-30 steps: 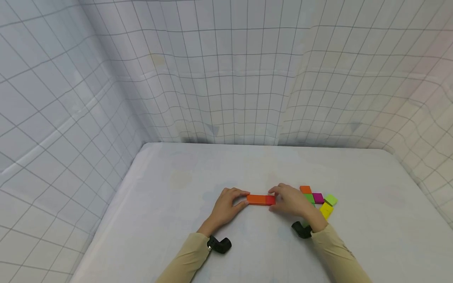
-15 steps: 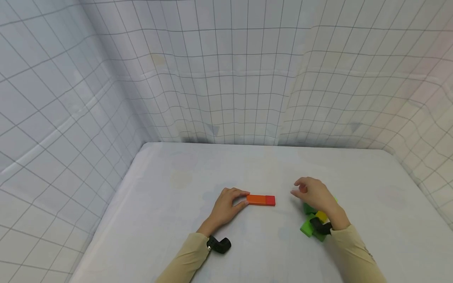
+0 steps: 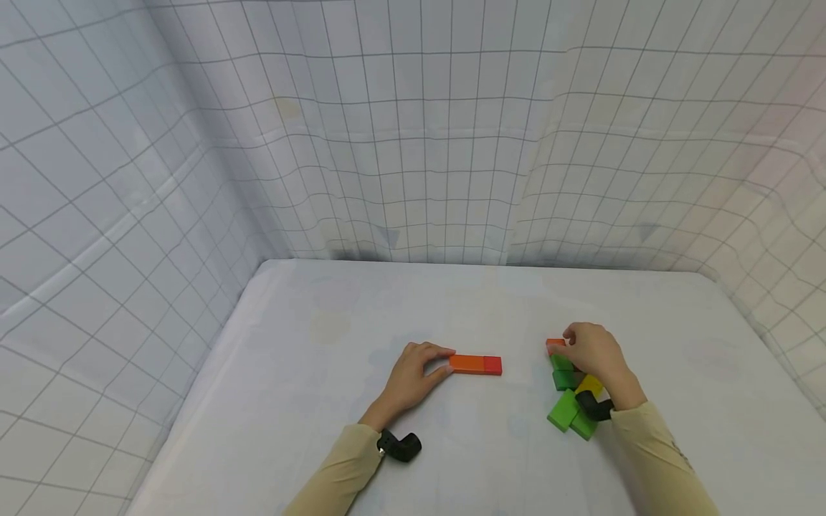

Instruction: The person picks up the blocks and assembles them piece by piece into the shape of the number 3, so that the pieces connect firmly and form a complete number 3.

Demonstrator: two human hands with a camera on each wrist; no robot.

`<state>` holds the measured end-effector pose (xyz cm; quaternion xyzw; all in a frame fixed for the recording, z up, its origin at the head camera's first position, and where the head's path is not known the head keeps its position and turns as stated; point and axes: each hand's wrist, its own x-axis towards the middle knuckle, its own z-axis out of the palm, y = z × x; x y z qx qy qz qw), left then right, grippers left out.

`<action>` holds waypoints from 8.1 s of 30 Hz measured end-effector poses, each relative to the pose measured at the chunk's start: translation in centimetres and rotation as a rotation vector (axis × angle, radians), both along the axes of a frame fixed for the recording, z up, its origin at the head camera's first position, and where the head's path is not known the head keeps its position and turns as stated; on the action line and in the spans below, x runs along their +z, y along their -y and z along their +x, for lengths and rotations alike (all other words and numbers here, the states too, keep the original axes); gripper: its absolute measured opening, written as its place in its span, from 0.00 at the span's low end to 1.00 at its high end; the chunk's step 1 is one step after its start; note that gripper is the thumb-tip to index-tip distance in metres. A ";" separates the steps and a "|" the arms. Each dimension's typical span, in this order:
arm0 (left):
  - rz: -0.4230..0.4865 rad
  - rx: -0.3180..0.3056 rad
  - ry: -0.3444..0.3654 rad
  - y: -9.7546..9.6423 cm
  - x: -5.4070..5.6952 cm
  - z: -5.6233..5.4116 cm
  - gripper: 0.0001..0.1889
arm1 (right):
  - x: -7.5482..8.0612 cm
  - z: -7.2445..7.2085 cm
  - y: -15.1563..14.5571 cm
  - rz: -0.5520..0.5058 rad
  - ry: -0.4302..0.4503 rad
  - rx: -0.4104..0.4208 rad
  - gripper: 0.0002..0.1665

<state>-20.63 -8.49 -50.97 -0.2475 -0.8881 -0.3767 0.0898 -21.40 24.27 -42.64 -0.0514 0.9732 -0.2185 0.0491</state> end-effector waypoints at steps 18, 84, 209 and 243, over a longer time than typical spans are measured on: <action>-0.006 0.003 0.012 0.0 0.3 0.1 0.16 | 0.5 -0.5 0.3 0.150 0.061 -0.076 0.25; 0.000 -0.001 0.002 0.2 0.2 0.0 0.16 | -2.0 -5.4 3.6 -0.244 0.274 0.172 0.13; -0.009 -0.002 0.024 -0.1 0.4 0.3 0.15 | -0.8 1.9 -0.9 0.023 0.015 0.046 0.24; -0.010 0.008 0.019 -0.2 0.7 0.7 0.15 | -1.1 2.1 1.9 0.204 -0.123 0.060 0.20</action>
